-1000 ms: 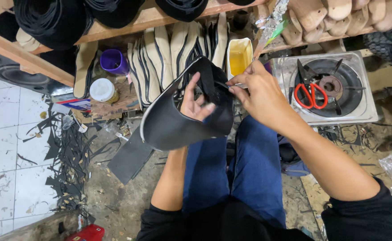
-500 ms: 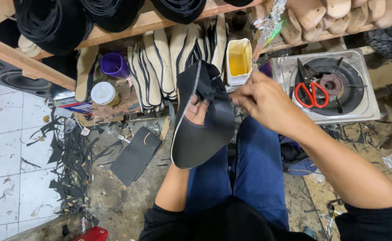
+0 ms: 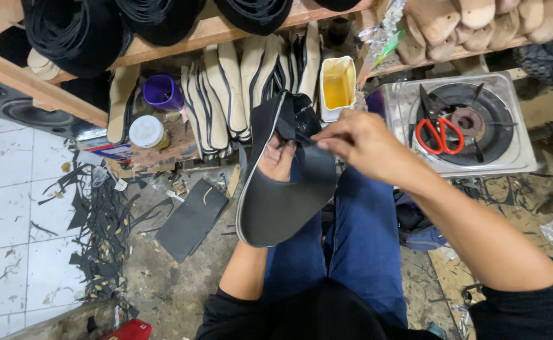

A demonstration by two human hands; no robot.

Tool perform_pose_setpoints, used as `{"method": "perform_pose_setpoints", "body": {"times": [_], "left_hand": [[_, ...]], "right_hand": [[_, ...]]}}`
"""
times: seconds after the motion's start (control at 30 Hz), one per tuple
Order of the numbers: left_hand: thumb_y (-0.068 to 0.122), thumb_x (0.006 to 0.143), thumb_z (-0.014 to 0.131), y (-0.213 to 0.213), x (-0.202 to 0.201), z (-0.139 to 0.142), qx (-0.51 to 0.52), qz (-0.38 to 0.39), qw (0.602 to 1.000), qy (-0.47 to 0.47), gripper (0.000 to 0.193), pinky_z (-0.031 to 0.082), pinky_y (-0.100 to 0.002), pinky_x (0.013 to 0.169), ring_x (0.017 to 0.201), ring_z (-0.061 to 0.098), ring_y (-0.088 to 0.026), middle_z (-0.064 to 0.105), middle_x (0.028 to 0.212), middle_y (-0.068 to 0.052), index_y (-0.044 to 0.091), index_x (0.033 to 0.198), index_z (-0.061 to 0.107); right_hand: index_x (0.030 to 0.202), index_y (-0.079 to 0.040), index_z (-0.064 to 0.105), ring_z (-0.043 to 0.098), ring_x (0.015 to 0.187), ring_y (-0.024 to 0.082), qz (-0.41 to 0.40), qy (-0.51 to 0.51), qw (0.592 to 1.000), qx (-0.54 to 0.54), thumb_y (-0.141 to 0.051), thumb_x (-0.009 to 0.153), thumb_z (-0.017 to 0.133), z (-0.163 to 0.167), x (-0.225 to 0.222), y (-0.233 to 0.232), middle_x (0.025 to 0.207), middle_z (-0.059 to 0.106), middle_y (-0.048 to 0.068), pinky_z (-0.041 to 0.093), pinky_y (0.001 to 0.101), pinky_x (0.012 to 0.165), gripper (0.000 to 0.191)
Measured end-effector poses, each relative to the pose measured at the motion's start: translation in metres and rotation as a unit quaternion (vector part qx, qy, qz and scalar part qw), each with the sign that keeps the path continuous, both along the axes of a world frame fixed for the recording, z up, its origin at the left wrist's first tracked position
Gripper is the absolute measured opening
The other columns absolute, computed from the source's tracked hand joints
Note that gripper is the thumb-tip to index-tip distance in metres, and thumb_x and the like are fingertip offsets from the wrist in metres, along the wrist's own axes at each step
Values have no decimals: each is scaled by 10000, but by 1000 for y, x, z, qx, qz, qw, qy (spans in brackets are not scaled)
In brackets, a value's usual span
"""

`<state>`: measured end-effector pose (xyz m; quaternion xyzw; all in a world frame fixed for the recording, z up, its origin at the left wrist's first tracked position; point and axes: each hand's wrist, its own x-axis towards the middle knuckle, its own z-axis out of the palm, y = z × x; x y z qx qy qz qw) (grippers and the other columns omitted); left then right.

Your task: The person pours liquid from a red metal can into a small white container, then uses a brush to apply the liquid to the edges of a black shoe sole. The person repeatedly dips the brush into the container and applies the liquid along the sole's perimeter.

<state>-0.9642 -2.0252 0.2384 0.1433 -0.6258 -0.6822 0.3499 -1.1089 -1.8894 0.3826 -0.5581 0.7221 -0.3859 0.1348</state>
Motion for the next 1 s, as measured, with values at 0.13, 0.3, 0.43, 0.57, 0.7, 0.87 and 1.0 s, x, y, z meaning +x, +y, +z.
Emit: {"method": "perform_pose_setpoints", "body": {"times": [0.13,0.3,0.43,0.57,0.7,0.87,1.0], "left_hand": [[-54,962,615,4,2,5,123,-17,989,77,536,521,-284,1010,1174,656,-179,665,1305,-134,-10,1445,387],[-73,908,670,6,7,27,-18,110,993,-41,677,487,-298,847,911,557,-175,576,1067,-138,-11,1522,392],[-53,948,639,9,5,29,-20,108,994,-6,666,485,-298,926,1020,565,-182,553,1173,-117,-5,1547,351],[-42,944,604,12,4,22,78,55,993,68,709,534,-305,978,1140,611,-195,573,1290,-125,19,1568,272],[-27,935,616,10,5,20,-254,164,953,-10,644,418,-367,1173,1368,543,-287,516,1476,-184,-18,1535,382],[11,892,591,14,3,26,87,72,993,43,695,512,-323,1012,1209,600,-240,556,1343,-168,26,1519,292],[12,1060,584,16,10,28,-19,34,985,-167,375,489,-349,1002,1076,566,-275,617,1223,-182,-10,1432,540]], "right_hand": [[1035,-62,793,635,778,302,-44,15,999,-7,-166,920,747,1,0,-1,823,633,149,508,398,720,162],[985,-49,795,644,827,363,1,139,988,68,-143,863,761,5,1,6,856,633,187,517,462,747,158],[974,-25,786,658,883,390,33,147,987,47,-108,837,755,8,-4,13,931,663,200,526,473,764,163],[1005,-31,793,676,814,364,-13,63,995,74,-126,880,742,6,-5,7,883,663,196,535,449,742,165],[1021,-20,780,663,799,354,4,76,996,45,-140,905,752,2,2,2,871,641,202,531,437,744,170],[1072,-57,788,658,763,309,-20,16,1000,13,-143,919,739,0,5,0,834,653,161,526,417,703,182],[1031,-74,806,651,769,318,-9,60,997,48,-139,887,749,1,3,-3,831,650,165,518,427,694,168]]}}
